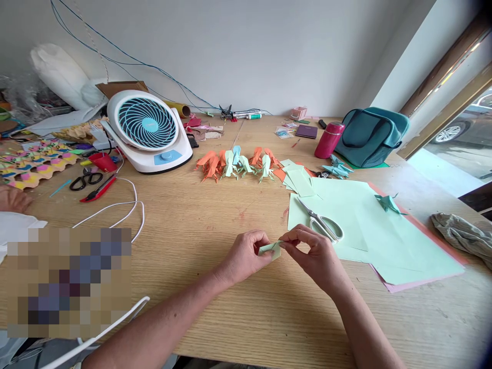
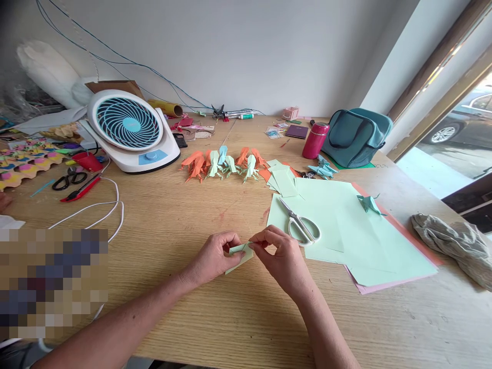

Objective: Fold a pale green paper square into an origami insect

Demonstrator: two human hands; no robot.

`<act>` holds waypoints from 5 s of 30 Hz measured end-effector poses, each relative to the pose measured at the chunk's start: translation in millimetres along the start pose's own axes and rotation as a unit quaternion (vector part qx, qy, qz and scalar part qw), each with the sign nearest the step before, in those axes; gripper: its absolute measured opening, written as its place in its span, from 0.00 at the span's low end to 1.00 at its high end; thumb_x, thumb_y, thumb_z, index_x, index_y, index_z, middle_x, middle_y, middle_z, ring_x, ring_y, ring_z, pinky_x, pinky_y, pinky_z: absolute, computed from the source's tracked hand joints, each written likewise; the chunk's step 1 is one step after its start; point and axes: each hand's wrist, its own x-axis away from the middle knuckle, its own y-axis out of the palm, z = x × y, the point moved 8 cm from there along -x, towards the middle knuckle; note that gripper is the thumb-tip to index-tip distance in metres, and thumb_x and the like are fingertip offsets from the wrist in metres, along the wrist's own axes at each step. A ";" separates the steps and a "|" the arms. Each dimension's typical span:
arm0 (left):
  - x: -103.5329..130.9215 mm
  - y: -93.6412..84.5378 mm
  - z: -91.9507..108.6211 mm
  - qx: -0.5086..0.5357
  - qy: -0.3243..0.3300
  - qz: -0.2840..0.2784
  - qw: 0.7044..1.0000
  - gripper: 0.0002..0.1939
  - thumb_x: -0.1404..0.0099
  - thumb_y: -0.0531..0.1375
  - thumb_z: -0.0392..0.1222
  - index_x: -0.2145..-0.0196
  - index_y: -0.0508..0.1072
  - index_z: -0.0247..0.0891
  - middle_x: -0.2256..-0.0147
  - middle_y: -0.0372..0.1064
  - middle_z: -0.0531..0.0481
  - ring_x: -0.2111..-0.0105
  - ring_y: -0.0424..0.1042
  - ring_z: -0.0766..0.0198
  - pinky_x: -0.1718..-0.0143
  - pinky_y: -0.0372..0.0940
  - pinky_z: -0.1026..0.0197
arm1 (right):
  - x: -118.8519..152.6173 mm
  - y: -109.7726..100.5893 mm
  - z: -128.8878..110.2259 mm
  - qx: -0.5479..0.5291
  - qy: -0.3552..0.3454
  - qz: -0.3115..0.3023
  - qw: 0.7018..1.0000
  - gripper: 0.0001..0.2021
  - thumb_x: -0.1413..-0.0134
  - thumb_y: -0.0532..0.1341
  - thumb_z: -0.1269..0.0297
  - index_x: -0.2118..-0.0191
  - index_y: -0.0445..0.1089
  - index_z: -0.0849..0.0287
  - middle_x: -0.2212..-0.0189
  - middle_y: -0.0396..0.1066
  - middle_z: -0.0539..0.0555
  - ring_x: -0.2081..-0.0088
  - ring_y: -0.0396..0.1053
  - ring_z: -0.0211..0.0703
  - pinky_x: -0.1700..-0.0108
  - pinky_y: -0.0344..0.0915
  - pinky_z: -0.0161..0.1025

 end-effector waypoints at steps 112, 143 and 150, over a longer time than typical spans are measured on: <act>6.4 -46.0 31.9 -0.018 0.168 0.175 0.970 0.03 0.36 0.63 0.37 0.68 0.77 0.39 0.69 0.74 0.51 0.69 0.69 0.66 0.63 0.64 0.64 | 6.4 59.0 36.5 -0.281 0.171 -0.040 0.944 0.24 0.58 0.71 0.42 0.74 0.64 0.57 0.78 0.60 0.47 0.75 0.57 0.36 0.74 0.56 0.34; 1.0 -34.2 19.9 0.099 0.095 0.108 0.985 0.12 0.31 0.56 0.46 0.66 0.74 0.35 0.67 0.70 0.49 0.70 0.67 0.67 0.67 0.61 0.65 | 6.9 62.6 40.2 -0.287 0.172 -0.046 0.941 0.23 0.55 0.70 0.43 0.74 0.62 0.57 0.79 0.59 0.46 0.75 0.55 0.35 0.75 0.53 0.34; 0.2 -35.6 14.0 0.100 0.084 0.127 0.983 0.10 0.35 0.61 0.45 0.70 0.71 0.35 0.71 0.69 0.51 0.72 0.66 0.67 0.68 0.61 0.65 | 9.4 68.2 44.0 -0.292 0.167 -0.072 0.939 0.21 0.51 0.69 0.47 0.73 0.63 0.58 0.78 0.58 0.45 0.76 0.54 0.34 0.75 0.52 0.33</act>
